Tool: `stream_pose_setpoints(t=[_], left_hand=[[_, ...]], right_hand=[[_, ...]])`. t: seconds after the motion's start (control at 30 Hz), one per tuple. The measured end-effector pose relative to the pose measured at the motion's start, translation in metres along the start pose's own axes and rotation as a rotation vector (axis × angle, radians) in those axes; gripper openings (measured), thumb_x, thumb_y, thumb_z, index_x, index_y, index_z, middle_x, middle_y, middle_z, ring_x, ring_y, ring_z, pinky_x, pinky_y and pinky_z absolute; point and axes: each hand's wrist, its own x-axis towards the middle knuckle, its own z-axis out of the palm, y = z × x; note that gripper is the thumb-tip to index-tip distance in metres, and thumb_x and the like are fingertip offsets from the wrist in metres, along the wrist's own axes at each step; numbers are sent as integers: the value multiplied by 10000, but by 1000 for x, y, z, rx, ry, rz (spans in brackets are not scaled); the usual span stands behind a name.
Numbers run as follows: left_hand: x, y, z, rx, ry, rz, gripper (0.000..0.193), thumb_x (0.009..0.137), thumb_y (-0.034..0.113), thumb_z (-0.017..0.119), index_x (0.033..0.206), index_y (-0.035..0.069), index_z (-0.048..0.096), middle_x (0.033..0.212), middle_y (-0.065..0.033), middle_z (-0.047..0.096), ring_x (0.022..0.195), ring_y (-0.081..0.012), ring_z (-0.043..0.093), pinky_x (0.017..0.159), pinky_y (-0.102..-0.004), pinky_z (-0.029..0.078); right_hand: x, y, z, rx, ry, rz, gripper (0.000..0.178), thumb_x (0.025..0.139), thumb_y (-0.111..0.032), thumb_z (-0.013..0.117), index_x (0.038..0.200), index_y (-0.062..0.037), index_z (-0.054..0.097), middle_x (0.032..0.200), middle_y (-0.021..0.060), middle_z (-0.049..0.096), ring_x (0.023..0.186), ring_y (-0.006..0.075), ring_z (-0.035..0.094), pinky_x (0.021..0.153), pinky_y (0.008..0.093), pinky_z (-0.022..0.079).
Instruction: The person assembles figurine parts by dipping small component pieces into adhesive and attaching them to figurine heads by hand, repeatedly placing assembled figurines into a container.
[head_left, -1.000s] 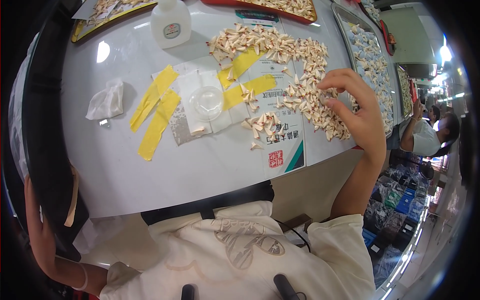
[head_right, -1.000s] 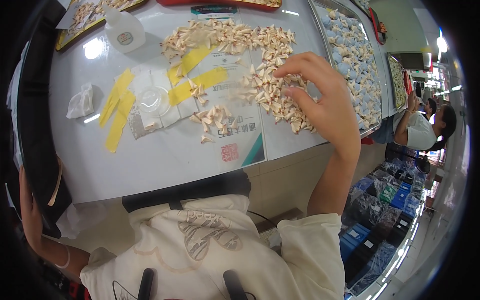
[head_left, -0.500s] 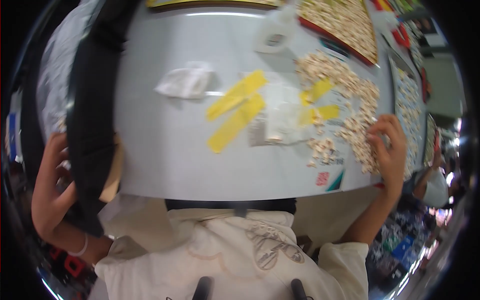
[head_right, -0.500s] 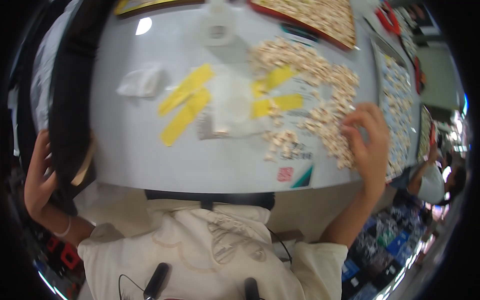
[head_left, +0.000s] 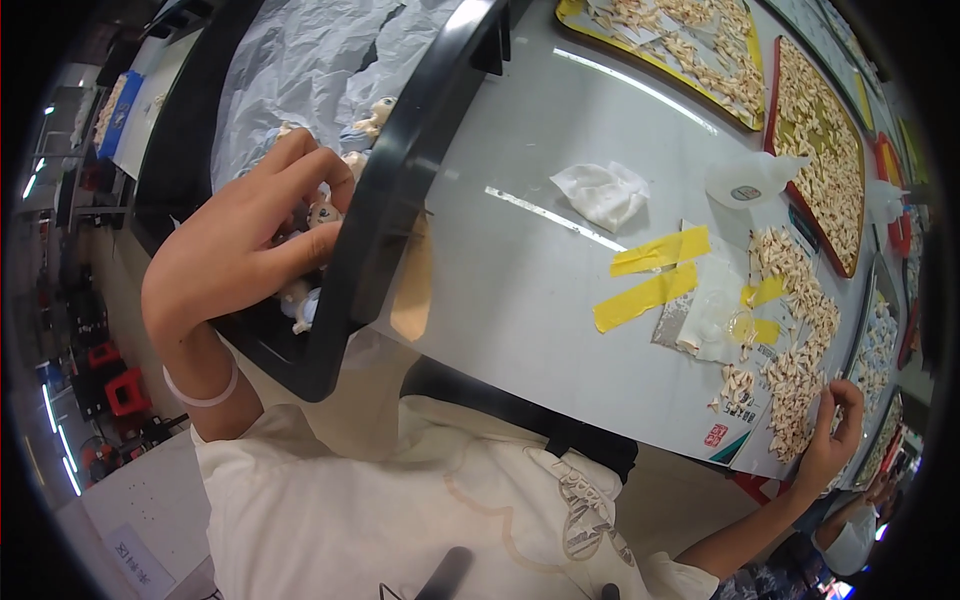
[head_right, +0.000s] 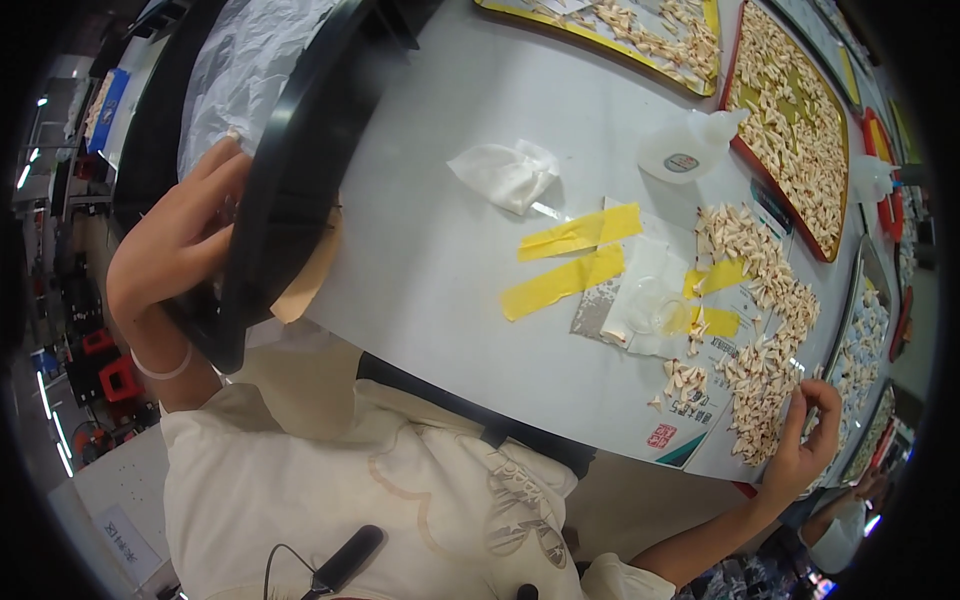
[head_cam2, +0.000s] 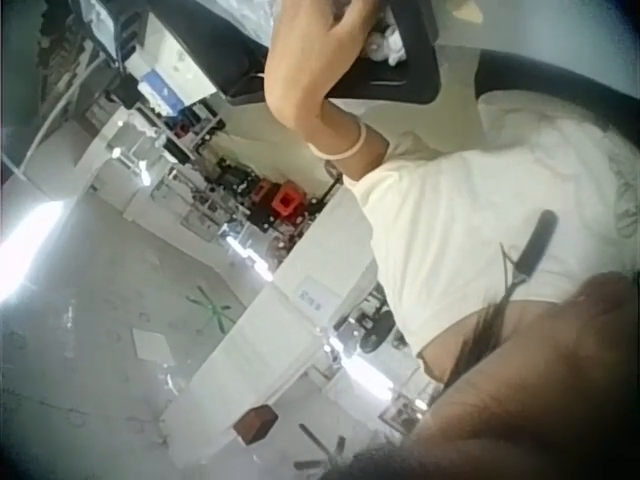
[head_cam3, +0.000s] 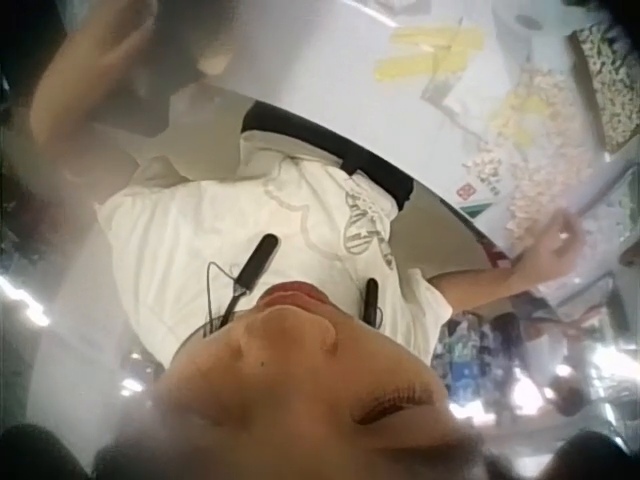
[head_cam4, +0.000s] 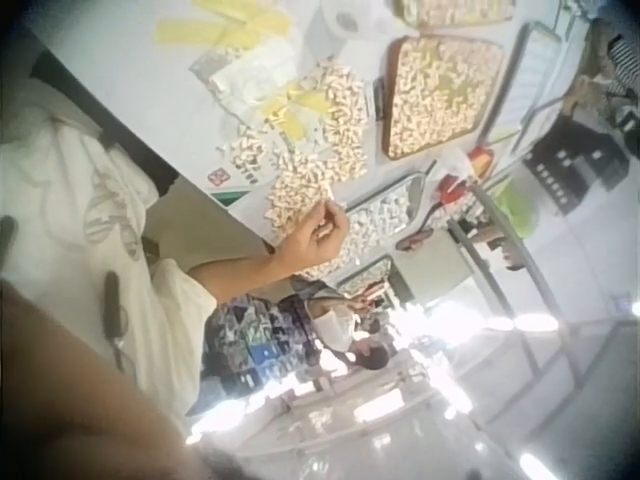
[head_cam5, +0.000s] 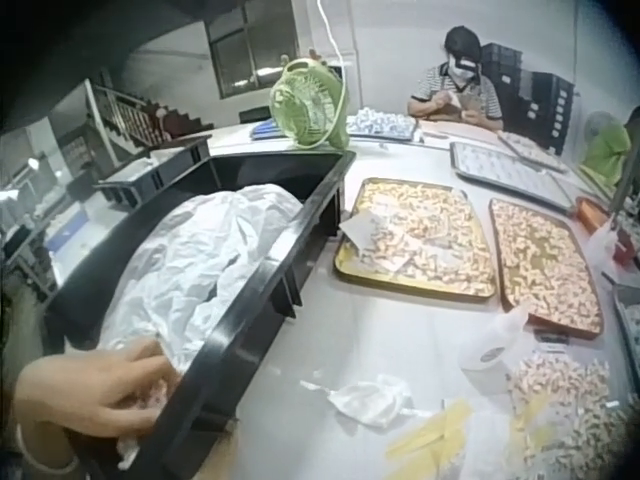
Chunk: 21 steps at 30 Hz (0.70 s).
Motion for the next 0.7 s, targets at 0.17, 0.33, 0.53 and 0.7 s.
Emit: stream_pose_setpoints(t=[0.17,0.33,0.53,0.7], left_hand=[[-13,-9,-6,-89,6,178,251,758,149,623,952,39,508,910,-79,462,781,-208,493,695,-295,414],[-29,-13,-5,-173,39,131,291,690,24,675,925,38,504,901,-43,499,811,-157,492,705,-264,411],[-41,-12,2,-307,262,232,285,698,-35,665,931,20,510,969,-57,499,831,-147,518,741,-264,429],[-61,-13,11,-468,624,506,260,714,-31,656,939,27,538,1038,-152,518,839,-182,562,777,-271,463]], right_hand=[[-7,5,-9,53,-22,7,91,857,14,551,946,33,547,925,51,535,856,127,485,832,233,372],[-8,5,-11,120,-22,-1,100,837,38,562,936,32,553,967,72,530,924,155,490,886,248,356],[-4,1,-6,170,-16,-65,81,844,39,564,924,39,568,973,87,542,935,171,509,895,270,378],[-9,1,-2,359,40,46,122,845,69,550,956,40,591,937,107,573,828,161,559,786,270,468]])
